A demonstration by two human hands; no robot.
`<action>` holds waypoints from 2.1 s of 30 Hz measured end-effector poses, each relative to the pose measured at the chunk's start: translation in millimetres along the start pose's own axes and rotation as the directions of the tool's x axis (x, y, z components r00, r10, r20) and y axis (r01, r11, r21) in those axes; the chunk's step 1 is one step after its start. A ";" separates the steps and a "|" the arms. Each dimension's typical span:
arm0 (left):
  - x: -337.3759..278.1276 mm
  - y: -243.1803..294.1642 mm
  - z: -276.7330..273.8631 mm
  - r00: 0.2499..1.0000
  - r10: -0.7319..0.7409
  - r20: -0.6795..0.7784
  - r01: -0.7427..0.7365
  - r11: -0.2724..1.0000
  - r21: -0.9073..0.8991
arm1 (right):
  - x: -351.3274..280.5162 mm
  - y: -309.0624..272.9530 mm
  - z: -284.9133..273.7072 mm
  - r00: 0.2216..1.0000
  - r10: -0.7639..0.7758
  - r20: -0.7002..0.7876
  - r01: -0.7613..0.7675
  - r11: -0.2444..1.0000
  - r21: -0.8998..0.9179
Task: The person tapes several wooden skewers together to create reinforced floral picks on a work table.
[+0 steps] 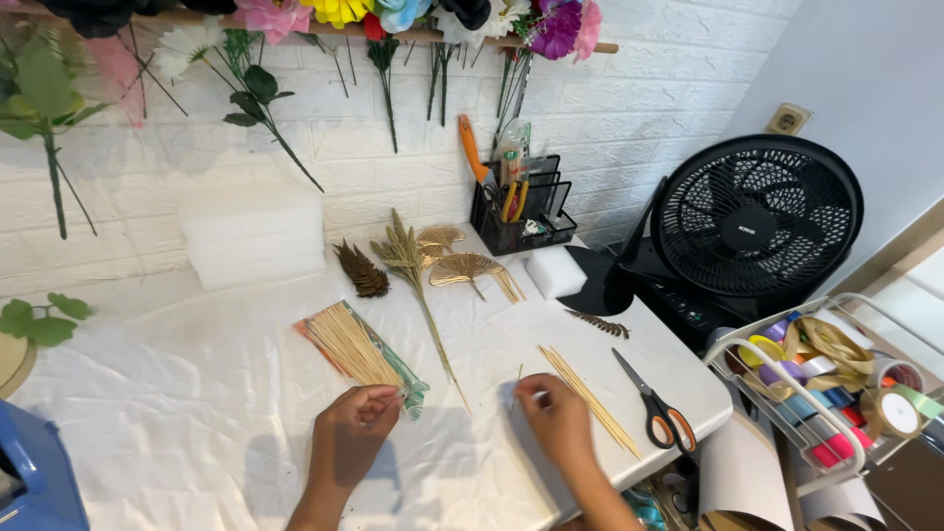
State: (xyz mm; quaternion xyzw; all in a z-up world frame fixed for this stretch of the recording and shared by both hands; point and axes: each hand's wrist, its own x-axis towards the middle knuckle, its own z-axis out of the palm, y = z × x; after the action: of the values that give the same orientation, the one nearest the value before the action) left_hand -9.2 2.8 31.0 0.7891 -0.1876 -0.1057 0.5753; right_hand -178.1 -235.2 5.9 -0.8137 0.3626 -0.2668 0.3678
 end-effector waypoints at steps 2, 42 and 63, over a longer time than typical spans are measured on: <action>-1.7 3.4 -0.4 0.999 -0.030 0.020 0.029 0.999 0.039 | 14.2 17.0 -43.8 0.995 0.069 -0.075 -0.081 0.983 -0.165; 6.6 -21.0 7.4 0.972 0.214 -0.095 -0.227 0.961 -0.159 | -53.1 -56.3 20.0 0.993 0.060 0.099 -0.110 0.752 0.650; 6.1 -24.6 6.5 0.897 0.432 -0.094 -0.441 0.891 -0.107 | -78.0 -84.6 92.4 0.990 0.114 0.088 -0.139 0.921 0.365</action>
State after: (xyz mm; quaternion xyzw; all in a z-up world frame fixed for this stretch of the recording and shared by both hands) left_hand -1.9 1.2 5.9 0.6921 -0.3334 0.0413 0.6388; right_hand -126.4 -97.0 5.6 -0.7128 0.3456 -0.2796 0.5426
